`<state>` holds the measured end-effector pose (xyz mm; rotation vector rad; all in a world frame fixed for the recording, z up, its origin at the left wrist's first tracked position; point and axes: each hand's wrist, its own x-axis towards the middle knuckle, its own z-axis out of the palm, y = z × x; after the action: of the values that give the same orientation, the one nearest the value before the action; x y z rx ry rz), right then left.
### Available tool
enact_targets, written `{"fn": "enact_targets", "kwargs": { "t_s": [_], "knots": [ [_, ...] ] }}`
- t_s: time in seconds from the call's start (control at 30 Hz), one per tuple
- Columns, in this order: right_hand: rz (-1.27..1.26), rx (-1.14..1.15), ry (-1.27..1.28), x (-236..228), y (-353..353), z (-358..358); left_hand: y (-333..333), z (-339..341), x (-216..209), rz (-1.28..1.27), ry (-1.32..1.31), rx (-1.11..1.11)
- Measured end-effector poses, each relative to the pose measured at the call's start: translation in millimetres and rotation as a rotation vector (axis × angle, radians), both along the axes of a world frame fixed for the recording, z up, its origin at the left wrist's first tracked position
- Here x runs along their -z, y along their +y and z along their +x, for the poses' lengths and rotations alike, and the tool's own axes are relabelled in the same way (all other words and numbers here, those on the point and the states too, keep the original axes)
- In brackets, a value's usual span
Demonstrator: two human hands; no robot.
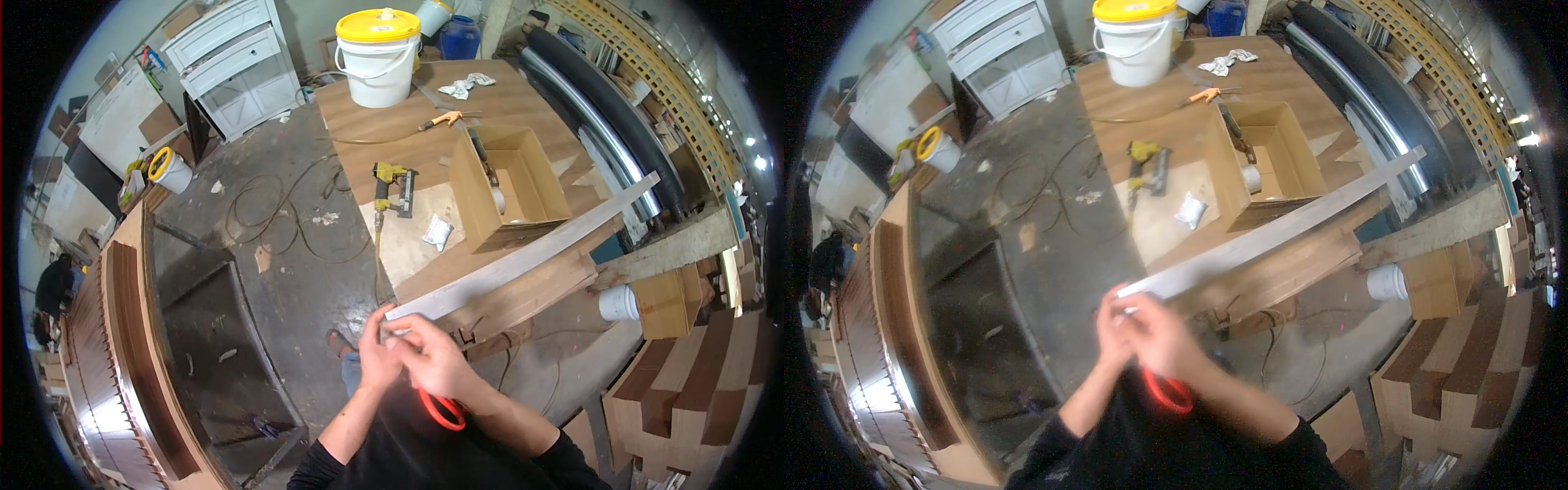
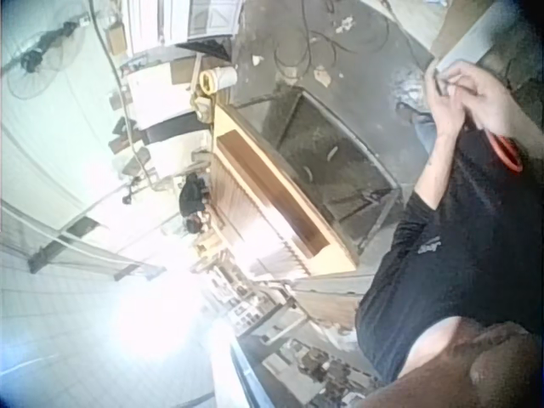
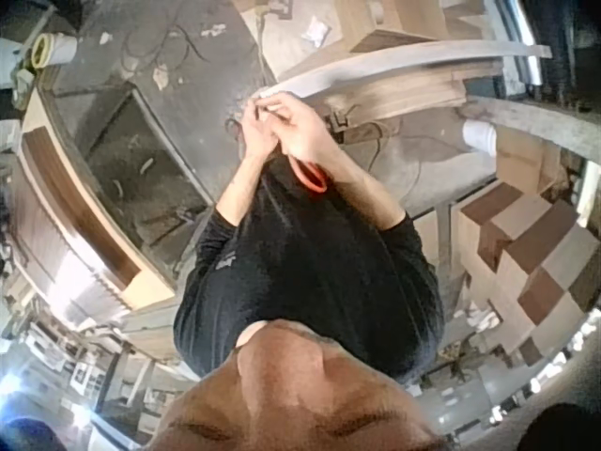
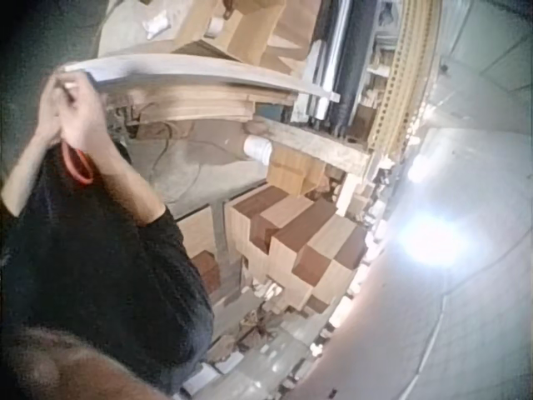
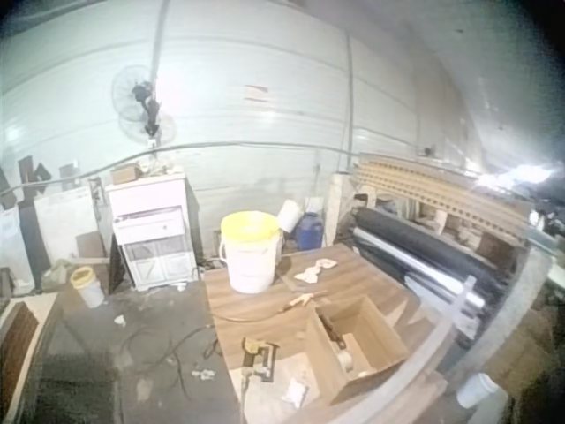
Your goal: Use a hammer and nail gun to attach wooden pieces to a long trim component.
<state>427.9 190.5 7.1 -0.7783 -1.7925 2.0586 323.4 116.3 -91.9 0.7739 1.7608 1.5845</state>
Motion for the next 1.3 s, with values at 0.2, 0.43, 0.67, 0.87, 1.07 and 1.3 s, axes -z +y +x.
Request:
{"fn": "enact_targets", "kwargs": {
  "t_s": [0.2, 0.43, 0.67, 0.87, 1.07, 1.3],
  "knots": [
    [-0.137, 0.193, -0.033, 4.5, 6.3, 16.3, 2.5, 1.0, 1.4, -0.014, -0.074, -0.056],
    [-0.307, 0.328, -0.097, 6.3, 4.8, 45.8, -3.3, -15.2, -24.8, 0.004, -0.026, 0.058],
    [-0.392, 0.317, -0.038, 18.6, -5.3, 63.8, 9.6, -32.2, -66.5, -0.081, 0.017, 0.102],
    [-0.435, 0.311, 0.040, 24.1, -3.7, 69.9, 18.7, -38.2, -77.8, -0.231, 0.113, 0.107],
    [-0.389, 0.219, 0.055, 25.7, 2.2, 80.5, 18.7, -34.7, -69.5, -0.135, -0.085, -0.007],
    [-0.327, 0.078, 0.032, 4.8, 12.5, 54.5, -1.4, -19.0, -43.6, -0.007, -0.177, 0.075]
  ]
}}
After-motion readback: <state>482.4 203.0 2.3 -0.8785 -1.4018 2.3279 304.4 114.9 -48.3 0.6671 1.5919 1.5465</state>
